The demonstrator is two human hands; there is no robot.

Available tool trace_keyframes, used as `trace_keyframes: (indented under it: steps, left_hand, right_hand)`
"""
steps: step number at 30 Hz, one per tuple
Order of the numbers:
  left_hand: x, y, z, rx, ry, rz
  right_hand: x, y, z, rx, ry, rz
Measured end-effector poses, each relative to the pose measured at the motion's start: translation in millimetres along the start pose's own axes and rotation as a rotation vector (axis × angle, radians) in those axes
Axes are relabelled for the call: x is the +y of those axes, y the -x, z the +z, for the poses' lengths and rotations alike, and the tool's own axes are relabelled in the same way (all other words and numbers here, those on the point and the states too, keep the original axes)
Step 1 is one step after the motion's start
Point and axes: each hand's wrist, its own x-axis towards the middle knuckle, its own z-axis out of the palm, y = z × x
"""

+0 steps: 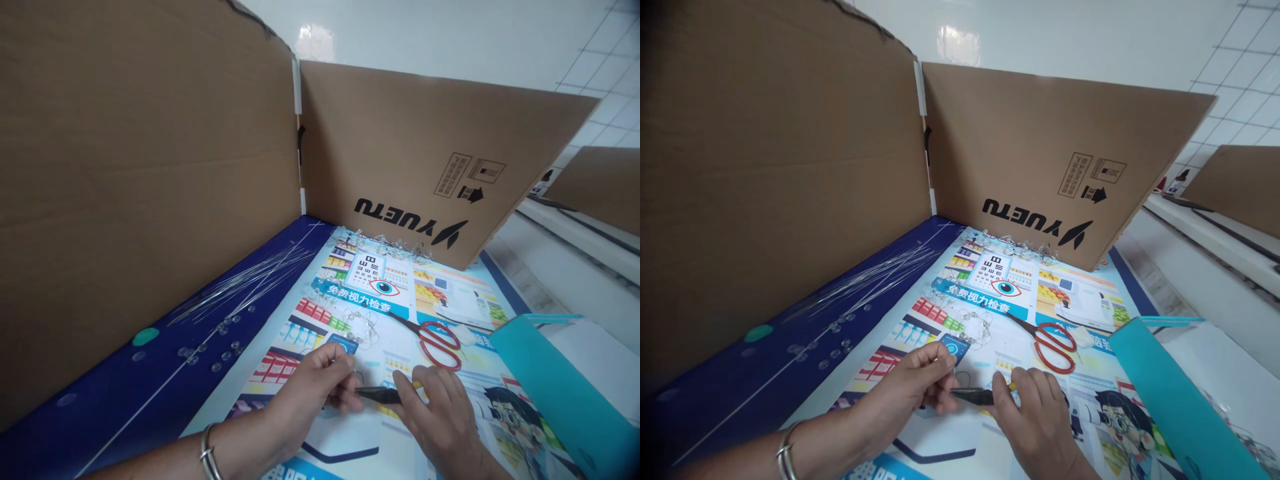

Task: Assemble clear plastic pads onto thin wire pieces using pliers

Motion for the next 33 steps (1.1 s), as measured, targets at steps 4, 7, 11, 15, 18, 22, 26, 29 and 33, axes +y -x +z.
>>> trace_keyframes:
  steps: [4,7,11,15,18,22,26,29,33]
  left_hand:
    - [3.1,0.7,1.8,0.006,-0.052,0.023]
    - [7.5,2.8,3.7,-0.01,-0.069,0.053]
    - [11.6,5.4,4.5,-0.031,-0.094,0.101]
    - [10.7,5.2,4.1,-0.057,-0.13,0.146]
    - [6.7,3.5,4.1,-0.051,-0.151,0.158]
    - [-0.8,1.4,4.2,-0.028,-0.124,0.133]
    - [-4.8,1.0,4.8,-0.02,-0.086,0.095]
    - [-4.9,1.2,5.4,-0.023,-0.061,0.089]
    - [-4.8,0.5,4.9,-0.035,-0.056,0.073]
  right_hand:
    - [0.6,-0.1,-0.1,0.018,-0.02,-0.008]
    - [0.5,-0.5,-0.6,0.045,-0.04,-0.01]
    - [-0.4,-1.5,-1.5,0.017,-0.071,-0.006]
    - [-0.6,-1.0,0.2,-0.063,-0.125,0.019]
    - [-0.2,0.4,2.1,-0.09,-0.16,0.042]
    - [0.4,3.1,3.9,-0.093,-0.135,0.025]
    - [2.1,4.9,5.6,-0.064,-0.099,0.013]
    - [4.1,4.8,6.3,-0.038,-0.094,-0.009]
    - [6.3,3.9,6.5,-0.019,-0.076,-0.031]
